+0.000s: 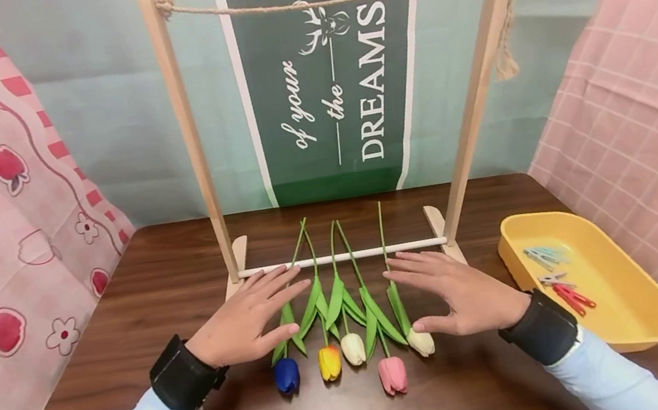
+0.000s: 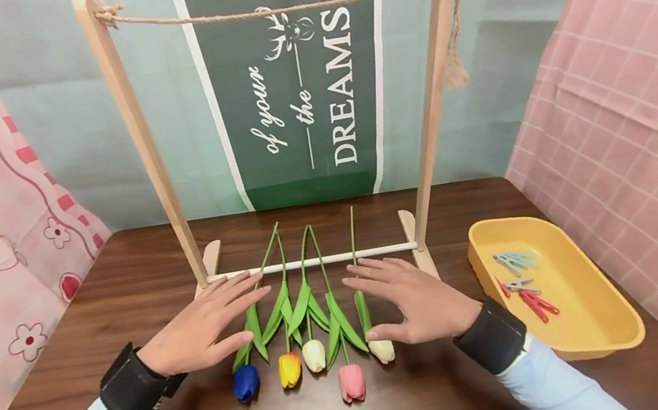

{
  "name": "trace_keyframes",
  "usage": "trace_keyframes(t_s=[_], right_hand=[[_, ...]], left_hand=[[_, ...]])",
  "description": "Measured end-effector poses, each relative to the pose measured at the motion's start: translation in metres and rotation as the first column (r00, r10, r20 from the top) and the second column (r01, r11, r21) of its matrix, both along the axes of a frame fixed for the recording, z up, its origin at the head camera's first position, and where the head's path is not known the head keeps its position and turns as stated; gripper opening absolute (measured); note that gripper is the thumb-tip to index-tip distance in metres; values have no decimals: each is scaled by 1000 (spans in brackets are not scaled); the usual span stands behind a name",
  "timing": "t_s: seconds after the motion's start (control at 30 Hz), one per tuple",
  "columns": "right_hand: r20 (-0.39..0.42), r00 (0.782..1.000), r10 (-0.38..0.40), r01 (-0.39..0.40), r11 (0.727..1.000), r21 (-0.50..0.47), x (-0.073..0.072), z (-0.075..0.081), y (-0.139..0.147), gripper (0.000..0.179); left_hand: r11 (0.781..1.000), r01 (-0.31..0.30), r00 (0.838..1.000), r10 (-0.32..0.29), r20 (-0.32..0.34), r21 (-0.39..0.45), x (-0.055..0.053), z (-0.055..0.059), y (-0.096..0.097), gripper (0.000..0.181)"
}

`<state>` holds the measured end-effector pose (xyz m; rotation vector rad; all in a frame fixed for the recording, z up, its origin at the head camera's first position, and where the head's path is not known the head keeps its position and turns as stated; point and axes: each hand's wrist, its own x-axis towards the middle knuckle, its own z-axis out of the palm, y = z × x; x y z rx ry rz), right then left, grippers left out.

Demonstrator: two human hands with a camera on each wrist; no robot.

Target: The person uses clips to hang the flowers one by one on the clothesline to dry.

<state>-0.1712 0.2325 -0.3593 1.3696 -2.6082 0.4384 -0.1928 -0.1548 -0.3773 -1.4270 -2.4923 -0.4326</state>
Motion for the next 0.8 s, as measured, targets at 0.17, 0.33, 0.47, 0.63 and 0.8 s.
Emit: trace_keyframes(t_s=[0.17, 0.33, 0.47, 0.63, 0.8], right_hand=[[-6, 1000, 3, -3, 1000, 17, 11, 7, -1, 80], [-34, 999, 6, -6, 1000, -4, 19, 13, 5, 81], [-37, 999, -22, 21, 1000, -18, 22, 17, 10, 84], [-51, 996, -70, 69, 998, -11, 26, 24, 20, 82], [-83, 990, -117, 117, 993, -10, 28, 36, 33, 81]], left_hand=[[1000, 16, 999, -16, 28, 1, 4, 0, 5, 64], [1000, -1, 999, 1, 44, 21, 4, 0, 8, 67], [999, -28, 998, 26, 59, 32, 3, -2, 6, 66], [997, -59, 997, 56, 58, 41, 0, -5, 4, 65], [995, -91, 995, 89, 54, 46, -3, -3, 1, 62]])
